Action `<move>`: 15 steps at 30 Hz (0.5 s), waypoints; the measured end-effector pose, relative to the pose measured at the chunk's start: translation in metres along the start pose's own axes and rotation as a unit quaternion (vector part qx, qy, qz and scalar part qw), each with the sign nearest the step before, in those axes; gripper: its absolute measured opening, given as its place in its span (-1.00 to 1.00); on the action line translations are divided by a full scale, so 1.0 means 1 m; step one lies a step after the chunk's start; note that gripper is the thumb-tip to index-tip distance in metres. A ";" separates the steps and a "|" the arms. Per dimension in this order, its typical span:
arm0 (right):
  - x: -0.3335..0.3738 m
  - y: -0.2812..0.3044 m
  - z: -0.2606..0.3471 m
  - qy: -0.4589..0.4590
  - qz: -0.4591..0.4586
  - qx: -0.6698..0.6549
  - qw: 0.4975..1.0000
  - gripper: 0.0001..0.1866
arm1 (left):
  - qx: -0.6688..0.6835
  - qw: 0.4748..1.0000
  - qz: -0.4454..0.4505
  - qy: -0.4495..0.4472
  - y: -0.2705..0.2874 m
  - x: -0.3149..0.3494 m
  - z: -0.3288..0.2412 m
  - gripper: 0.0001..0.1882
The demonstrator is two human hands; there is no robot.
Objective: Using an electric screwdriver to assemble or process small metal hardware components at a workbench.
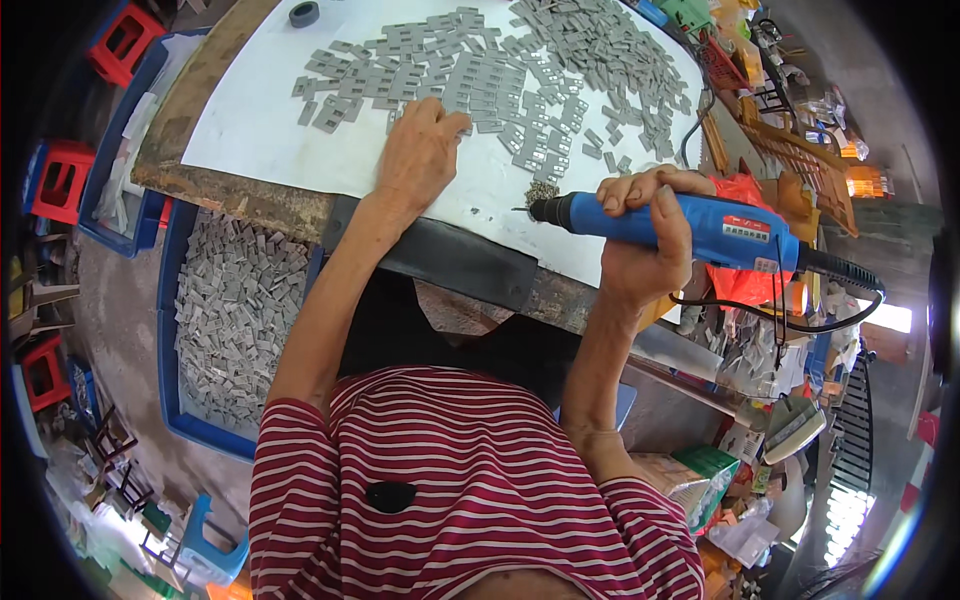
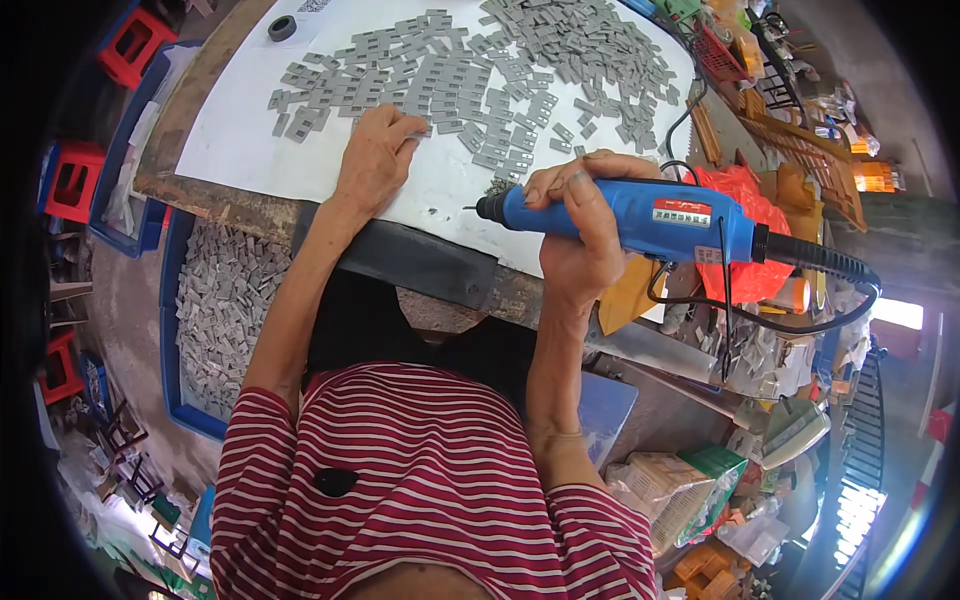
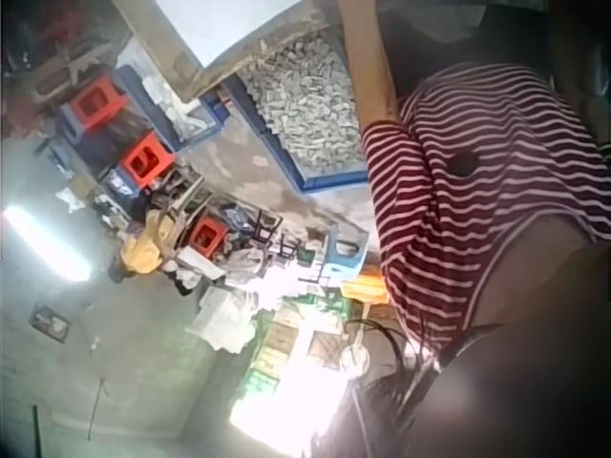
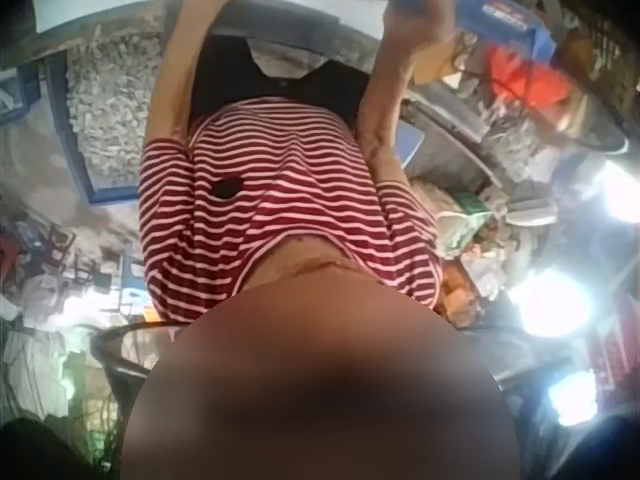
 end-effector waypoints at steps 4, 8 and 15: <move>0.000 0.005 -0.001 0.015 -0.051 -0.033 0.998 -0.74 | -0.011 1.000 0.004 -0.009 -0.001 0.001 -0.002 -0.80; 0.000 0.004 -0.002 0.012 -0.045 -0.028 0.999 -0.74 | -0.006 1.000 0.016 -0.019 -0.002 0.003 -0.006 -0.80; 0.000 0.005 -0.002 0.007 -0.052 -0.034 0.998 -0.73 | 0.017 0.998 0.051 -0.010 -0.004 0.007 -0.010 -0.80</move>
Point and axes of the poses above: each hand's wrist, its own x-axis away from the middle knuckle, its own y-axis out of the back of the hand, z = x × y, the point moved 10 cm from there along -x, towards the middle knuckle, and after that the axes turned 11 degrees about -x, right-handed, at the moved point
